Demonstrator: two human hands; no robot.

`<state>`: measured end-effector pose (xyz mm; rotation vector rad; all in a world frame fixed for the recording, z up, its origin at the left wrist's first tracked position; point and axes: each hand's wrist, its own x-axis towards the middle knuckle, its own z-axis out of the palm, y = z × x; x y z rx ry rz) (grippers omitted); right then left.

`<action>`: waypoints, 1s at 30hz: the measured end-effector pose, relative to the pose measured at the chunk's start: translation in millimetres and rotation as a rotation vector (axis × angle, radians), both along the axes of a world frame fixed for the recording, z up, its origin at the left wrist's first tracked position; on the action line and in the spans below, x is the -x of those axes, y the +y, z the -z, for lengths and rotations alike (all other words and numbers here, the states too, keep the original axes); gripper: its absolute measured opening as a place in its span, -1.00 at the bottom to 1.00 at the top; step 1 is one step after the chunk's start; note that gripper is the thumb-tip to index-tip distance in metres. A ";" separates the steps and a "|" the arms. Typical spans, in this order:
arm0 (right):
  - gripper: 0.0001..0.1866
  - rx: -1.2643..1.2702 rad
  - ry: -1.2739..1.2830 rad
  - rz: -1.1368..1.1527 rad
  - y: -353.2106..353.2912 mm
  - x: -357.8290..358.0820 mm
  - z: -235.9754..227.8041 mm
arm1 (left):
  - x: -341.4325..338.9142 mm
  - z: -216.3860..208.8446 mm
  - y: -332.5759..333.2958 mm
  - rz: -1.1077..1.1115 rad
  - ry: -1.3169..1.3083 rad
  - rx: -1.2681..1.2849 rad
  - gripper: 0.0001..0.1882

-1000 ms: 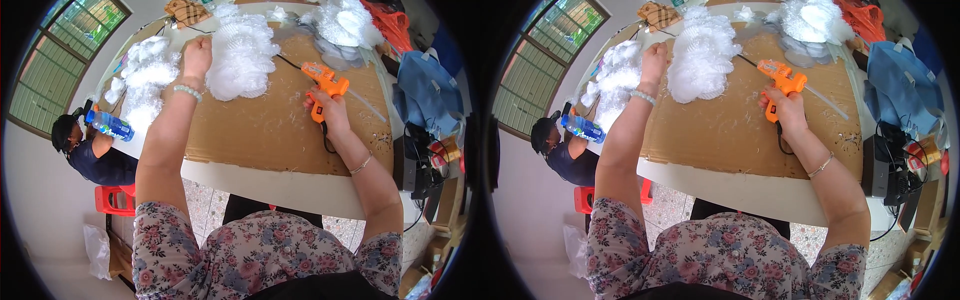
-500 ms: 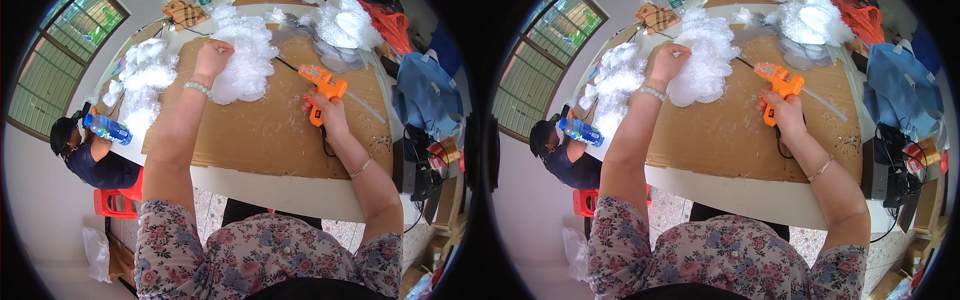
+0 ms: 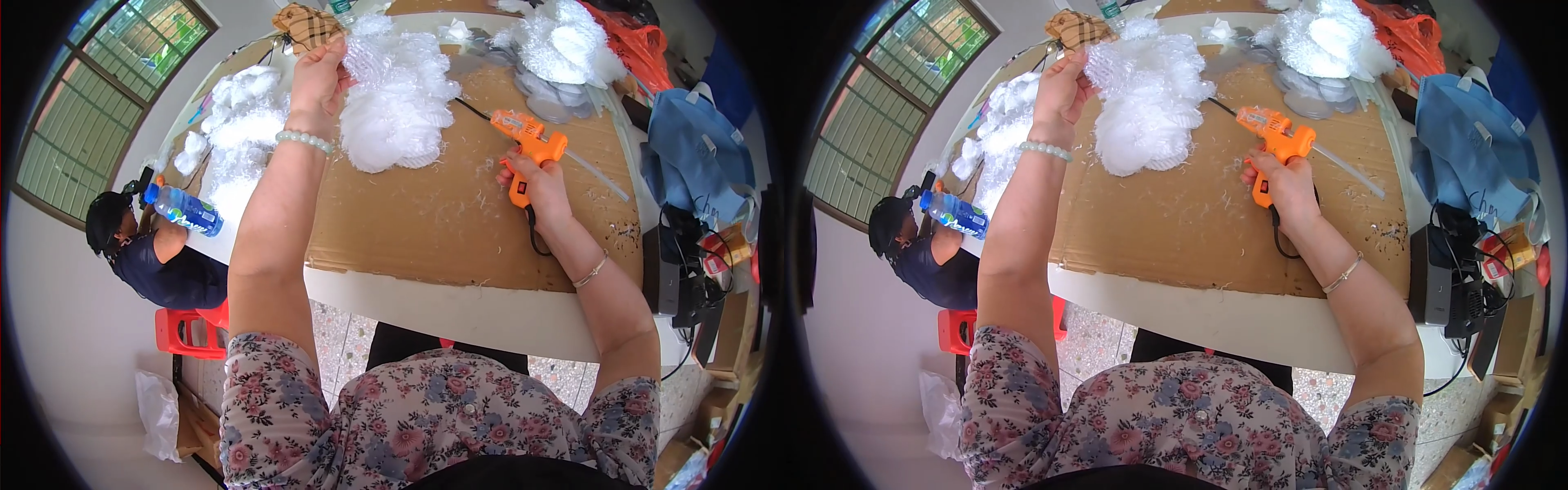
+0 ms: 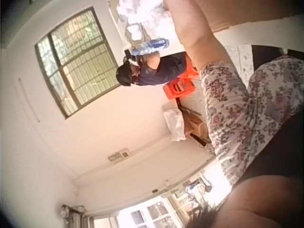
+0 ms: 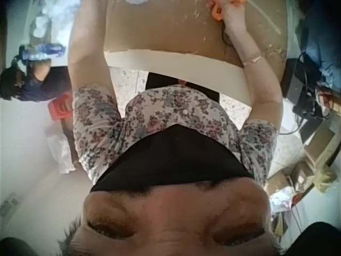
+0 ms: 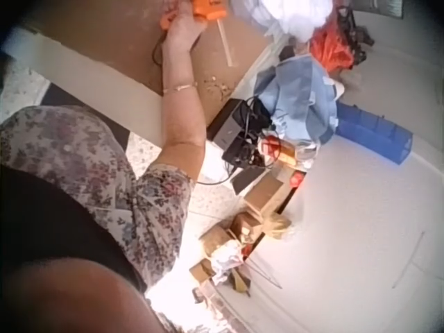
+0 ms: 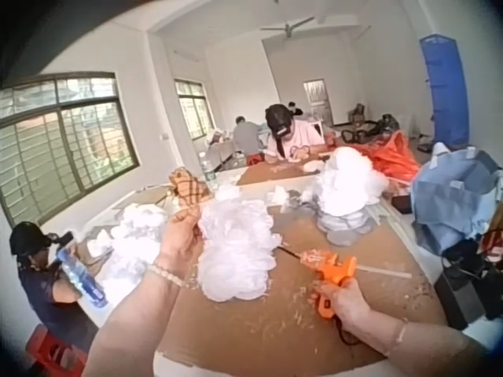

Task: Using a hot glue gun to attach white cotton fluff to cloud-shaped paper cutouts on a cardboard-covered table.

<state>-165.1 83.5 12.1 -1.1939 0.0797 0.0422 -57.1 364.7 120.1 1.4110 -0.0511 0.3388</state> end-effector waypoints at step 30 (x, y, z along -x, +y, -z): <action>-0.75 0.025 -0.076 -0.013 -5.1 -2.3 14.1 | 155.4 62.9 -3.9 0.137 -0.184 -0.952 -0.73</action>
